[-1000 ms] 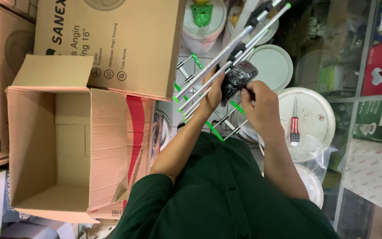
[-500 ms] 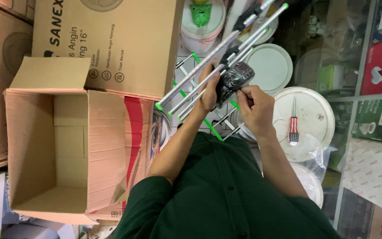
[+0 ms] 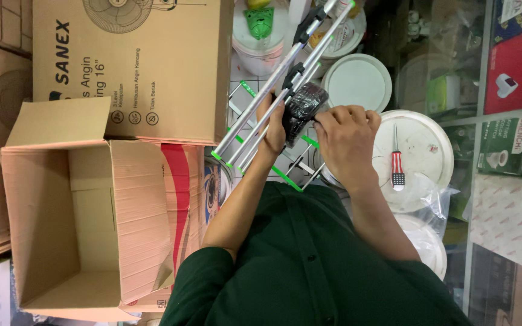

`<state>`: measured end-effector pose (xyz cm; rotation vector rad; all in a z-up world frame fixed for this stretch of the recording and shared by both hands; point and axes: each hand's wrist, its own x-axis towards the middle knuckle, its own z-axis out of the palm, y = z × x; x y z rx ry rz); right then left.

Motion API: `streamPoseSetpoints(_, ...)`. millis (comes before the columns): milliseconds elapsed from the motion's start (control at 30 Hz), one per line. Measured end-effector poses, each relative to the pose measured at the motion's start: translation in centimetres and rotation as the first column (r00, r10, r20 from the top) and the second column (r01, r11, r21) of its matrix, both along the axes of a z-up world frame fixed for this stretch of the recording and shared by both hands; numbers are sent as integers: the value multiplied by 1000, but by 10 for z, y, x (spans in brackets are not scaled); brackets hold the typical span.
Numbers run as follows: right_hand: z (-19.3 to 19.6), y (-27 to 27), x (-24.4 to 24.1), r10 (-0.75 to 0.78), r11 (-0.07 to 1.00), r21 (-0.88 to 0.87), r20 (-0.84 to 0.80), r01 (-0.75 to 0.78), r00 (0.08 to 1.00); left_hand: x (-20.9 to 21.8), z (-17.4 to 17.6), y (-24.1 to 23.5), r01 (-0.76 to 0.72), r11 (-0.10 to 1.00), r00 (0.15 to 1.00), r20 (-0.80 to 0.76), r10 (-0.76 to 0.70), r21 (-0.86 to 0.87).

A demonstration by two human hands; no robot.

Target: The person assembles a television antenna by attaching the elements to the central boom and securing the central housing unit by hand.

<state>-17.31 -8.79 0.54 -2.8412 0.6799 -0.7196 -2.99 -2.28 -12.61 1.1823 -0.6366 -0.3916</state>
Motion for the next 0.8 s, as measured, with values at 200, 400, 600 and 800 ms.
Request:
streamPoseSetpoints(200, 0, -6, -3, 5, 999, -50, -76, -8, 997, -9, 5, 1, 5, 996, 1000, -23, -3, 94)
streamPoseSetpoints(400, -24, -13, -4, 2, 940, 342, 4, -4, 1000, -10, 7, -3, -18, 998, 1000, 4, 18, 55)
streamPoseSetpoints(600, -47, -12, -6, -116, 662, 750, 105, -2, 988, -9, 0, 3, -6, 993, 999, 35, 2, 122)
streamPoseSetpoints(800, -81, -15, -10, -155, 445, 871, 302, -206, 941, -7, 7, 6, 66, 992, 998, -5, -66, 104)
